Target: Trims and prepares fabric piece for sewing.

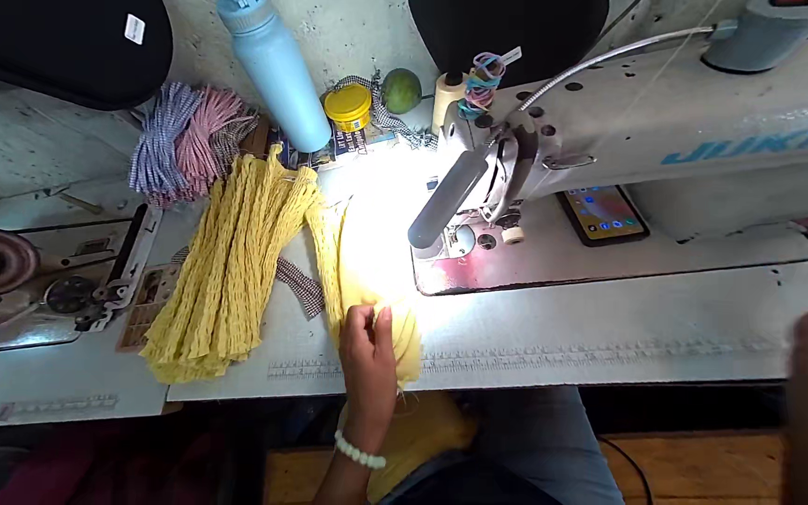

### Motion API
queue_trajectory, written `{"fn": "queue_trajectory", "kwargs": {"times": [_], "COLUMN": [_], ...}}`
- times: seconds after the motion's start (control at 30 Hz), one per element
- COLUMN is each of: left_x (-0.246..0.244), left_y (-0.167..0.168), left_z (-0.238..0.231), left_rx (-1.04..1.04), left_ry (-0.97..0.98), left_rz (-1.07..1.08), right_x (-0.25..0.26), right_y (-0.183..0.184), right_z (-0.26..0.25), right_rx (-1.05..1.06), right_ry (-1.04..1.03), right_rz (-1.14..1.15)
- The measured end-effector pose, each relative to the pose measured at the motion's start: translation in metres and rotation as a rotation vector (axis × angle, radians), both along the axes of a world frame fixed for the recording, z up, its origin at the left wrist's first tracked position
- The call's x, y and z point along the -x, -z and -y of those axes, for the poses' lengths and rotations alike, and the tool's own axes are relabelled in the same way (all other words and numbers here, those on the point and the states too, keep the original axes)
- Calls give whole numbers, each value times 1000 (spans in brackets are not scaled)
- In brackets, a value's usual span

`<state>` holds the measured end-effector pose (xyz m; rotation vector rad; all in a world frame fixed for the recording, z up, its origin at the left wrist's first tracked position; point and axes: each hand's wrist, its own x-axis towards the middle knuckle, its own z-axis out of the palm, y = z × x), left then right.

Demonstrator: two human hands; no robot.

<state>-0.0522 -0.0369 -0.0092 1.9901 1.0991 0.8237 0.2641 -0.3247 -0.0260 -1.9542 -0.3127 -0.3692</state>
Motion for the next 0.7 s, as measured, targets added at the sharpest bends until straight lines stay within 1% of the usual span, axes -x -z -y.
{"fn": "queue_trajectory", "kwargs": {"times": [0.07, 0.1, 0.17, 0.23, 0.33, 0.4, 0.53, 0.63, 0.7], "left_x": [17, 24, 35, 40, 36, 32, 30, 31, 32], "left_y": [-4, -6, -8, -6, 0, 3, 6, 7, 6], "left_z": [2, 2, 5, 11, 17, 18, 18, 16, 22], "left_rx": [36, 52, 78, 96, 56, 35, -70, -235, -266], "left_ry": [-25, -39, -49, -40, -42, -42, -4, 138, 234], "left_rz": [23, 26, 32, 20, 43, 50, -93, -232, -282], "right_x": [67, 98, 147, 180, 202, 206, 208, 201, 191], "right_y": [-13, -16, -12, -2, 3, 1, -1, 1, -1], "right_z": [-59, -88, -133, -166, -200, -210, -210, -194, -178], "right_rx": [94, 157, 285, 361, 430, 479, 557, 582, 604], "right_ry": [-295, -408, -598, -703, -688, -668, -665, -653, -638], "right_rz": [90, 102, 108, 238, 472, 513, 495, 444, 396]}}
